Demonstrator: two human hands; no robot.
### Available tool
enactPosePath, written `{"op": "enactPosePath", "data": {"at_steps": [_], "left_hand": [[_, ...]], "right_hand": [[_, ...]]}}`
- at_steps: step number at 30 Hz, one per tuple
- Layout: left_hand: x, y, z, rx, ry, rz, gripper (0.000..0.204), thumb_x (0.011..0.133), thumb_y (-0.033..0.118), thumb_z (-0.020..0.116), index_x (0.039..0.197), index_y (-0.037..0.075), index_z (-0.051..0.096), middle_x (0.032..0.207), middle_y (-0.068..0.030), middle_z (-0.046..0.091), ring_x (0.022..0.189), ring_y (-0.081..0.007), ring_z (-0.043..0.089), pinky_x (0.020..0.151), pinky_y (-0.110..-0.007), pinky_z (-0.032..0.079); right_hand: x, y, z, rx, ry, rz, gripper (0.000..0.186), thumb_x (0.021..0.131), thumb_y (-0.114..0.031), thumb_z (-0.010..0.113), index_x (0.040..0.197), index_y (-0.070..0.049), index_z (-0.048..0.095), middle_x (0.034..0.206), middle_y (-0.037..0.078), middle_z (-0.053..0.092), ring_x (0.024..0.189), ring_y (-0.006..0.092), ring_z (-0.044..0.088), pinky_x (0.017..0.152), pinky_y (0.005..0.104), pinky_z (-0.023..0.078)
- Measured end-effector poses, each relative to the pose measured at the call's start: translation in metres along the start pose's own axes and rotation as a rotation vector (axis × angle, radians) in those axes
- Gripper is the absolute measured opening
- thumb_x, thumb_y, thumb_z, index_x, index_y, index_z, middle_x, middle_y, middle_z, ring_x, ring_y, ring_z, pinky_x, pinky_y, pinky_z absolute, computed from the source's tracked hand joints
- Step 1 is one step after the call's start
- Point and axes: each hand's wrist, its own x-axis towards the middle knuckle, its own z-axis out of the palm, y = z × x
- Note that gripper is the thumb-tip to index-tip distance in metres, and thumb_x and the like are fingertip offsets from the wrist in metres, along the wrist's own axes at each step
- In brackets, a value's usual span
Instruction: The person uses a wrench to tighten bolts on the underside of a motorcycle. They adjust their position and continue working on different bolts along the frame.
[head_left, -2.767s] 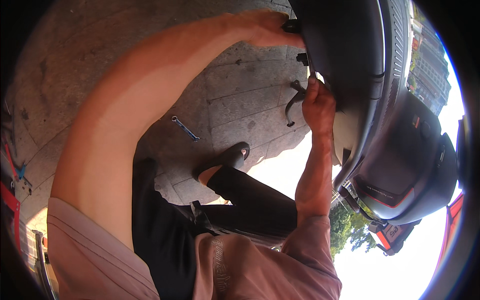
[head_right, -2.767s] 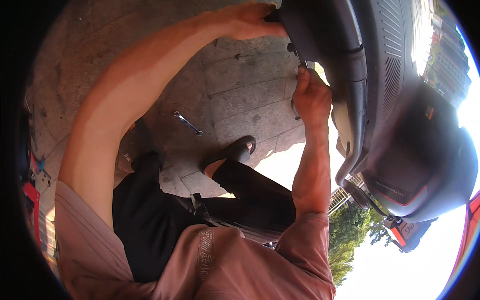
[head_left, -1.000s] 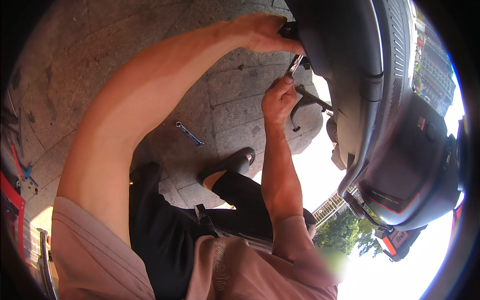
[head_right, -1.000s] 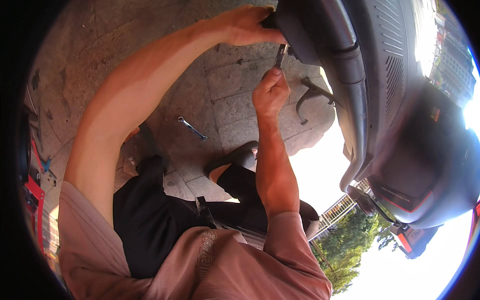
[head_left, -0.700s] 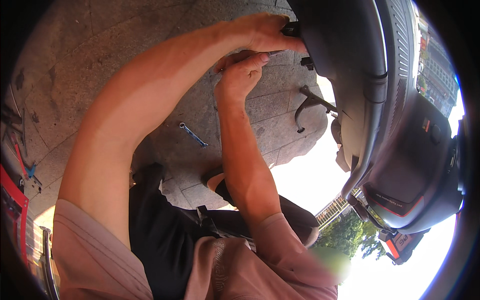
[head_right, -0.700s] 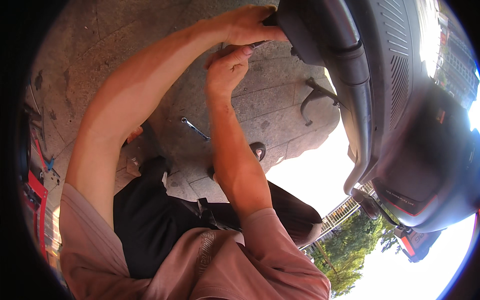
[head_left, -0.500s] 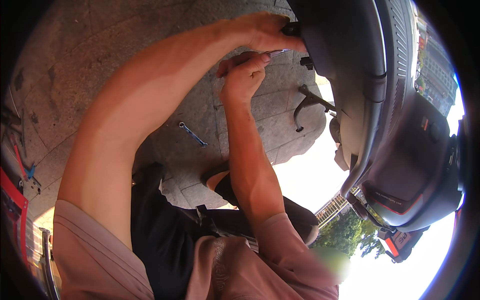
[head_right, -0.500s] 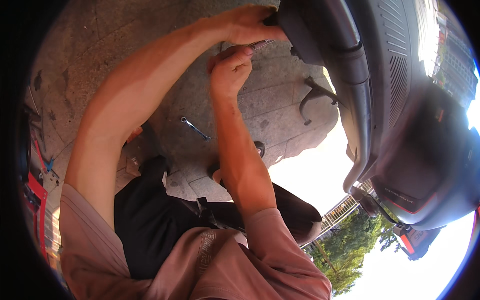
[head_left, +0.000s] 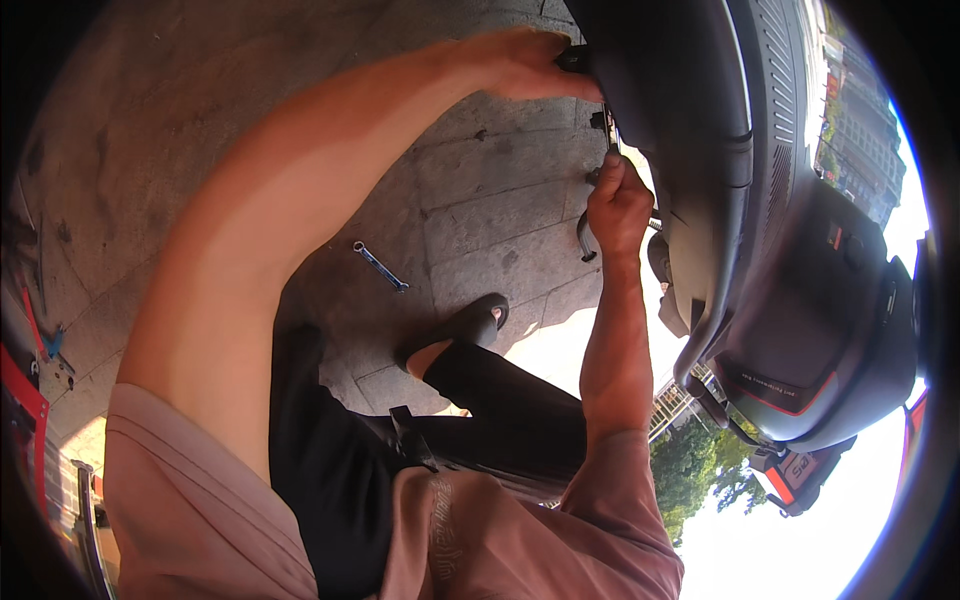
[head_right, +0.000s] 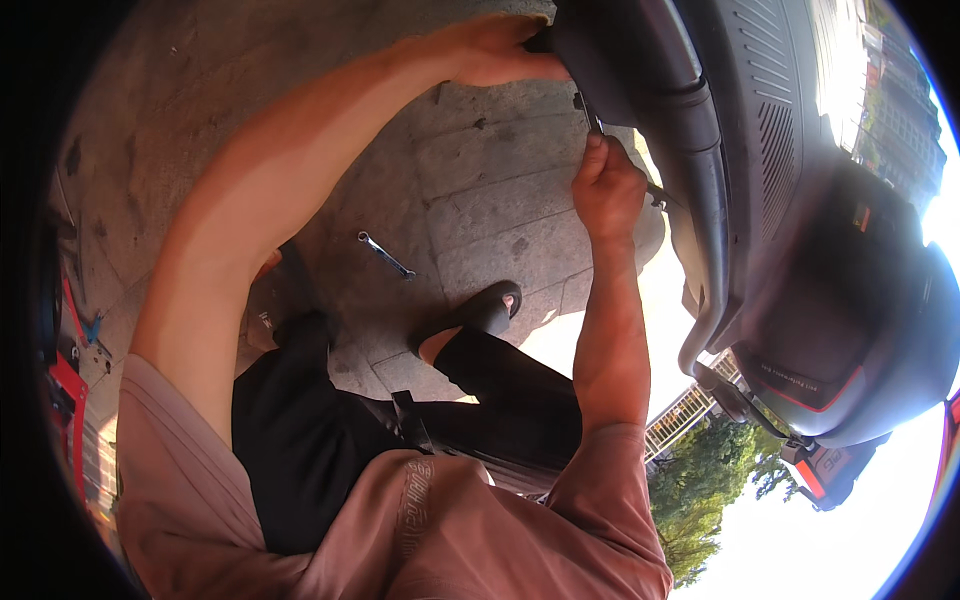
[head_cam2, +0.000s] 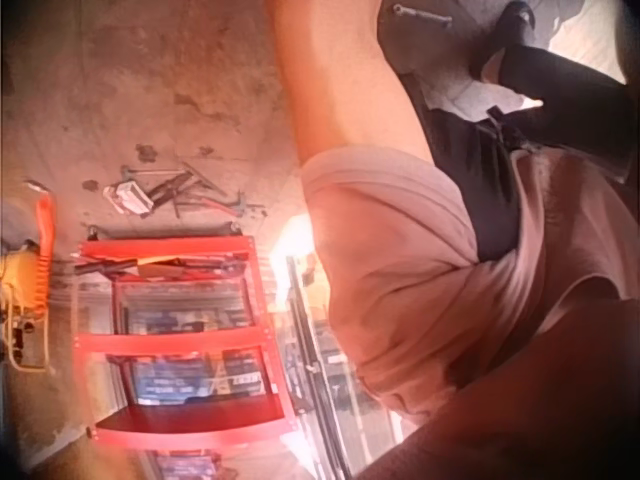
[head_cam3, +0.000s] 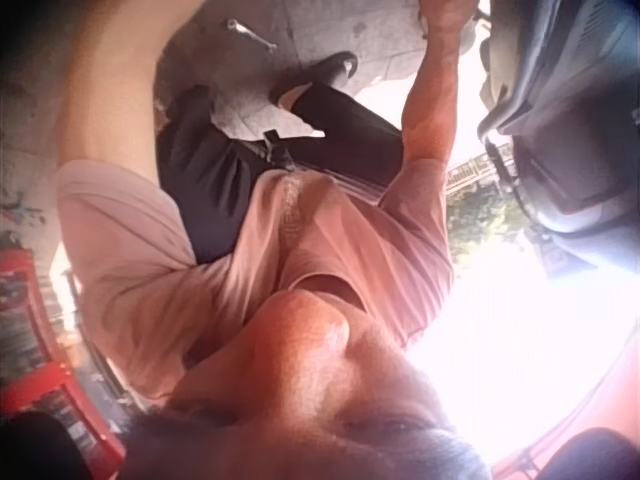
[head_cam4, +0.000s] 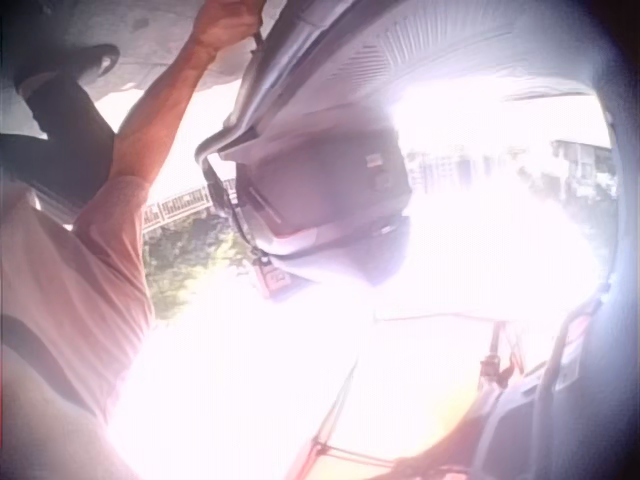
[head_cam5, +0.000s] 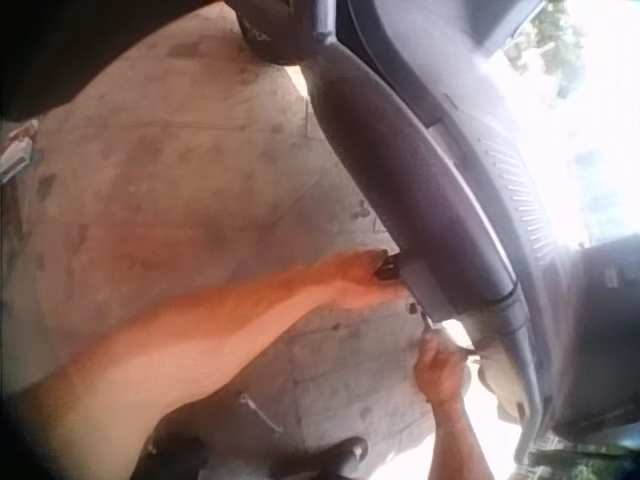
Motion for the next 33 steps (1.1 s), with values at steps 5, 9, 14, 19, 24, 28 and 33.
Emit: {"op": "enactPosePath", "data": {"at_steps": [5,9,14,19,24,28,33], "left_hand": [[0.001,0.000,0.002,0.007,-0.014,-0.055,0.096,0.065,0.089,0.053,0.099,0.000,0.065,0.085,-0.0148,0.067,0.089,-0.0294,0.067,0.077,-0.038,0.053],[0.002,0.000,0.001,0.000,-0.043,-0.015,0.096,0.064,0.089,0.054,0.095,-0.002,0.064,0.079,-0.0149,0.066,0.084,-0.0293,0.068,0.074,-0.039,0.053],[0.002,-0.001,0.001,-0.012,-0.035,-0.011,0.094,0.065,0.086,0.055,0.093,-0.003,0.064,0.077,-0.0154,0.066,0.080,-0.0297,0.068,0.071,-0.040,0.053],[0.003,-0.002,0.002,-0.014,-0.002,-0.003,0.090,0.067,0.081,0.056,0.093,-0.004,0.065,0.080,-0.0177,0.067,0.081,-0.0303,0.068,0.071,-0.040,0.053],[0.002,-0.003,0.002,-0.042,0.006,0.018,0.089,0.068,0.080,0.057,0.094,-0.004,0.065,0.084,-0.0187,0.068,0.084,-0.0317,0.068,0.074,-0.039,0.053],[0.002,-0.002,0.001,-0.019,0.003,0.021,0.086,0.069,0.079,0.057,0.095,-0.002,0.066,0.086,-0.0178,0.068,0.085,-0.0320,0.068,0.075,-0.039,0.052],[0.003,0.001,0.000,0.030,-0.052,-0.046,0.088,0.069,0.083,0.054,0.096,0.000,0.066,0.086,-0.0166,0.068,0.086,-0.0302,0.068,0.075,-0.039,0.052]], "right_hand": [[0.002,0.001,-0.012,-0.107,0.073,-0.046,0.032,0.097,-0.028,0.052,0.076,-0.006,0.061,0.060,0.016,0.056,0.055,0.0383,0.056,0.050,0.0426,0.044],[-0.007,0.012,0.012,0.011,0.109,0.014,0.036,0.097,-0.029,0.050,0.072,-0.005,0.058,0.054,0.013,0.052,0.048,0.0332,0.055,0.047,0.0400,0.041],[-0.021,-0.015,0.061,0.283,0.218,0.152,0.043,0.100,-0.032,0.045,0.070,-0.002,0.053,0.053,0.012,0.050,0.048,0.0274,0.053,0.048,0.0379,0.040],[-0.023,-0.082,0.125,0.711,0.343,0.527,0.058,0.103,-0.044,0.033,0.066,-0.002,0.047,0.055,0.004,0.047,0.048,0.0156,0.045,0.047,0.0321,0.035],[-0.004,-0.097,0.155,0.997,0.359,0.534,0.062,0.101,-0.053,0.030,0.065,-0.004,0.045,0.053,0.004,0.045,0.042,0.0143,0.043,0.042,0.0281,0.035],[-0.018,-0.059,0.128,0.760,0.200,0.508,0.061,0.103,-0.045,0.031,0.066,-0.001,0.049,0.053,0.005,0.050,0.051,0.0183,0.050,0.049,0.0336,0.039],[-0.013,-0.031,0.067,0.453,-0.041,0.362,0.048,0.102,-0.034,0.041,0.069,-0.001,0.053,0.055,0.010,0.051,0.050,0.0250,0.053,0.051,0.0359,0.042]]}}
